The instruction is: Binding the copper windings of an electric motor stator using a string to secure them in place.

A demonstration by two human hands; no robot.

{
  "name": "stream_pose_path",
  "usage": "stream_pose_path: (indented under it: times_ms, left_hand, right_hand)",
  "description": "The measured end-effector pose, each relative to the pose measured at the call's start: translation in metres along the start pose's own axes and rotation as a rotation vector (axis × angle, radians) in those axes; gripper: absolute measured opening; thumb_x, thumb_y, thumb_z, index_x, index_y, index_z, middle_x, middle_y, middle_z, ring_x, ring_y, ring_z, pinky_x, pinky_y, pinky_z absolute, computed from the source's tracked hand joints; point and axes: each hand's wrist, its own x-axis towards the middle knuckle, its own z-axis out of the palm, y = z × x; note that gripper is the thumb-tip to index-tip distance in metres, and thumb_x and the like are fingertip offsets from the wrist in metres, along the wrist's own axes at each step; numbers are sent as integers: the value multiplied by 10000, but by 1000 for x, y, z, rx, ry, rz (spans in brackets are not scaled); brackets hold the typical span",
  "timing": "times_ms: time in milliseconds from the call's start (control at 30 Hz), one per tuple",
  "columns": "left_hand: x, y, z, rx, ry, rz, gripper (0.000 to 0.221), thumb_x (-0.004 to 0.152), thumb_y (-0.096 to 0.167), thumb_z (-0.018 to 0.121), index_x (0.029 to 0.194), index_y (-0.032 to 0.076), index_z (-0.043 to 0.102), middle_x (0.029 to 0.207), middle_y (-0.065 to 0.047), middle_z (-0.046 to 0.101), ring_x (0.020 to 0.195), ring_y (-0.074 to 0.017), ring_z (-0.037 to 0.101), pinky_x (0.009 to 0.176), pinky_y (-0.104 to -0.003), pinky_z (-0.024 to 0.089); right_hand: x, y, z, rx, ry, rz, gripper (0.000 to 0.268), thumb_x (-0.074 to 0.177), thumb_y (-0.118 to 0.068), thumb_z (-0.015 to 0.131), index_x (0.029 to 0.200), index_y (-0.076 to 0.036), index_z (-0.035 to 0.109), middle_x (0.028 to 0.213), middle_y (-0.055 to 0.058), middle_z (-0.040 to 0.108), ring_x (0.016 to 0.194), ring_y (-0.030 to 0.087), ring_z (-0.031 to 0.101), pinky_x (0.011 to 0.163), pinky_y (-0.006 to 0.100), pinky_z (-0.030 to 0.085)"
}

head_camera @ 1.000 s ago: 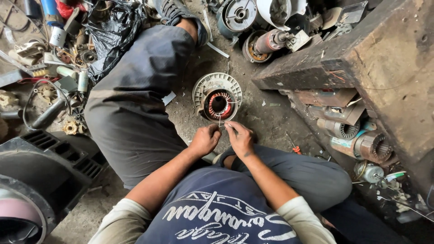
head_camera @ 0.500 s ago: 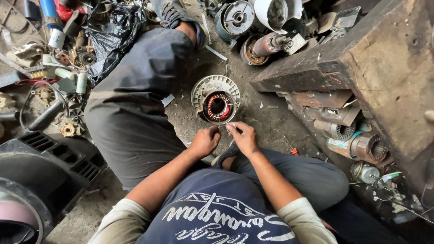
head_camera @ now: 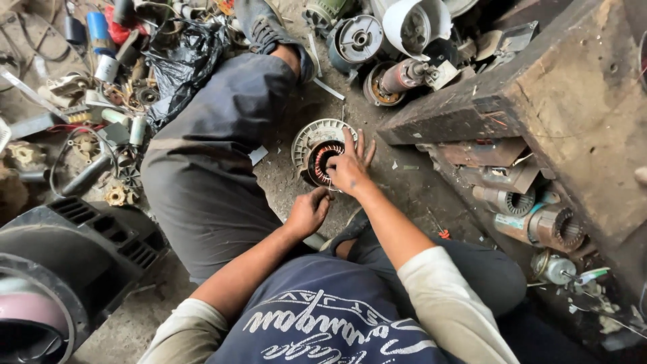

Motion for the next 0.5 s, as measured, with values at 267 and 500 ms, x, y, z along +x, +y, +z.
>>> stream_pose_path:
  times_ms: [267,500]
  left_hand:
    - [1,-16,13,40,-10,-10,211,960,222,585,1068,131,741,755,-134,757,842,-396,743,739,-521,575]
    - [7,-41,22,327,53,159,166,919,256,646,1042,200,743,825,-147,743,819,-385,752,748,-510,603]
  right_hand:
    - [-16,-10,-17,191,9,107,131,856,-339,814,984,-311,806,1705,76,161,1569,448,24,1168,773,-9]
    - [-77,26,-122,2148,227,-46,135,1002,-62,554,1027,-178,618,1399,228,623,1066,554,684,886,779,533]
